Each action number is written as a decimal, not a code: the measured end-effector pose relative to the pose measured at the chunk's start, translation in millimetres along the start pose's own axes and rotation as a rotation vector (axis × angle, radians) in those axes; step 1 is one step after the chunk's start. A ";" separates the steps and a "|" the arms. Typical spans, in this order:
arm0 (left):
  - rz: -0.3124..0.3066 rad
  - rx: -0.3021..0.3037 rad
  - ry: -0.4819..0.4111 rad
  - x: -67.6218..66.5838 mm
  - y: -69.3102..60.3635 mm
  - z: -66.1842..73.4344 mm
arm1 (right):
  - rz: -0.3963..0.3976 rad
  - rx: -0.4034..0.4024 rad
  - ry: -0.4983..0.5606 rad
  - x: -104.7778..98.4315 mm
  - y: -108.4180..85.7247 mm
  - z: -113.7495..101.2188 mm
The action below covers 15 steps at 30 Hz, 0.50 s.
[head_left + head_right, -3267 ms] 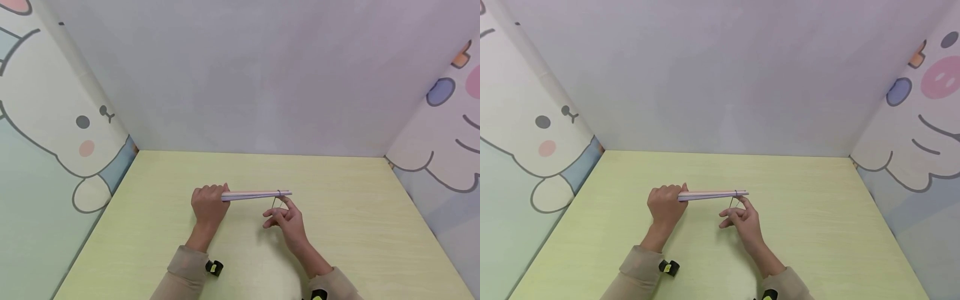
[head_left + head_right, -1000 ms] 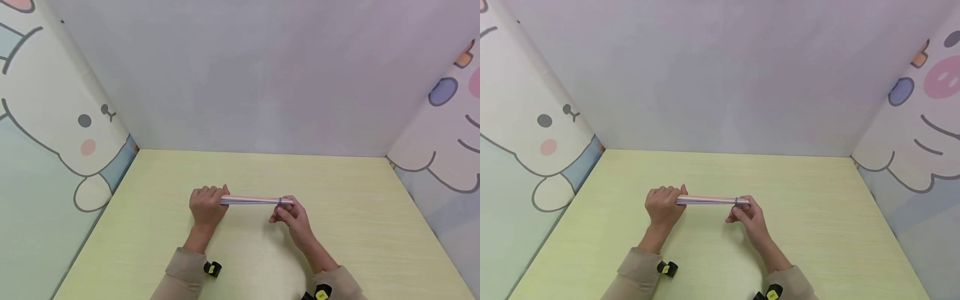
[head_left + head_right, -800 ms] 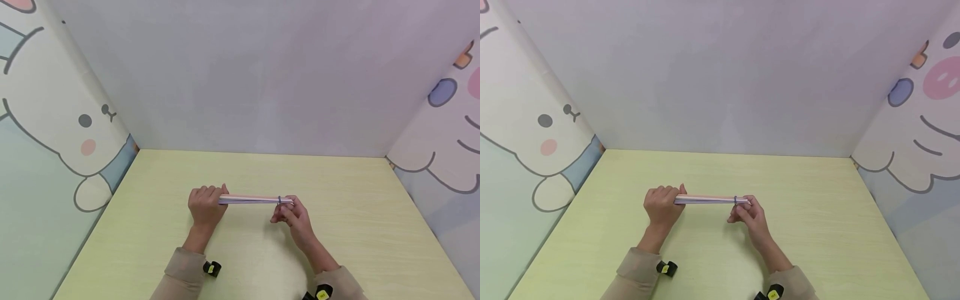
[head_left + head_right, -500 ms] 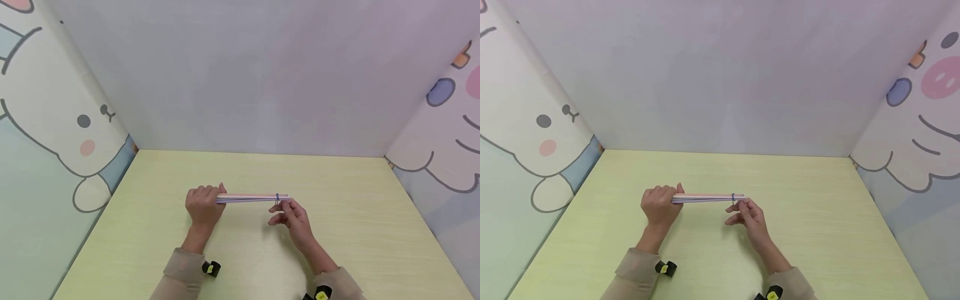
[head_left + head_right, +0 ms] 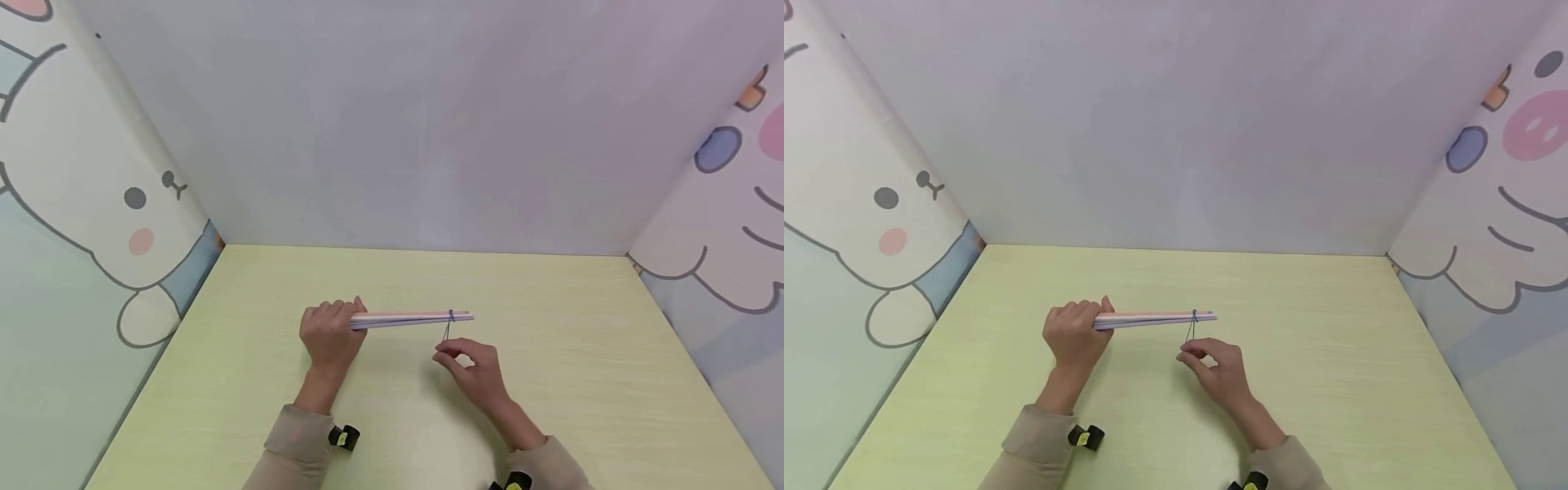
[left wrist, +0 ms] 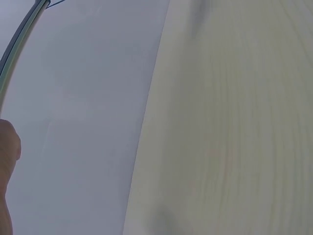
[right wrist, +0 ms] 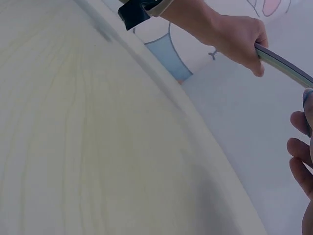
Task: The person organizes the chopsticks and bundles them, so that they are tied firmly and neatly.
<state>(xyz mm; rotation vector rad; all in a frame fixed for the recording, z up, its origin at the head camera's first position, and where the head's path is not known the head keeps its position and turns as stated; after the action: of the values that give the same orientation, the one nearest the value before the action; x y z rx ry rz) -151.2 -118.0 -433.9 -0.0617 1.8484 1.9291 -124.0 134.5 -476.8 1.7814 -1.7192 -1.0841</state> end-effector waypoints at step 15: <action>-0.071 -0.050 0.058 -2.5 2.2 -0.7 | -0.014 -0.490 -0.182 21.7 1.1 -17.8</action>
<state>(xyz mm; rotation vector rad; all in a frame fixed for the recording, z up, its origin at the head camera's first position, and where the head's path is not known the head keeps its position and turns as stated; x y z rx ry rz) -150.0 -119.4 -431.0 -0.1984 1.8096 1.9434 -112.6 109.6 -470.4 1.4225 -1.3753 -1.5549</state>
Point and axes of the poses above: each hand's wrist, its own y-axis towards the middle knuckle, its own x-axis out of the palm, z = x × y, the point moved 2 cm from there along y, towards the middle knuckle, and after that the axes turned 4 degrees about z, right-handed, at the moved point
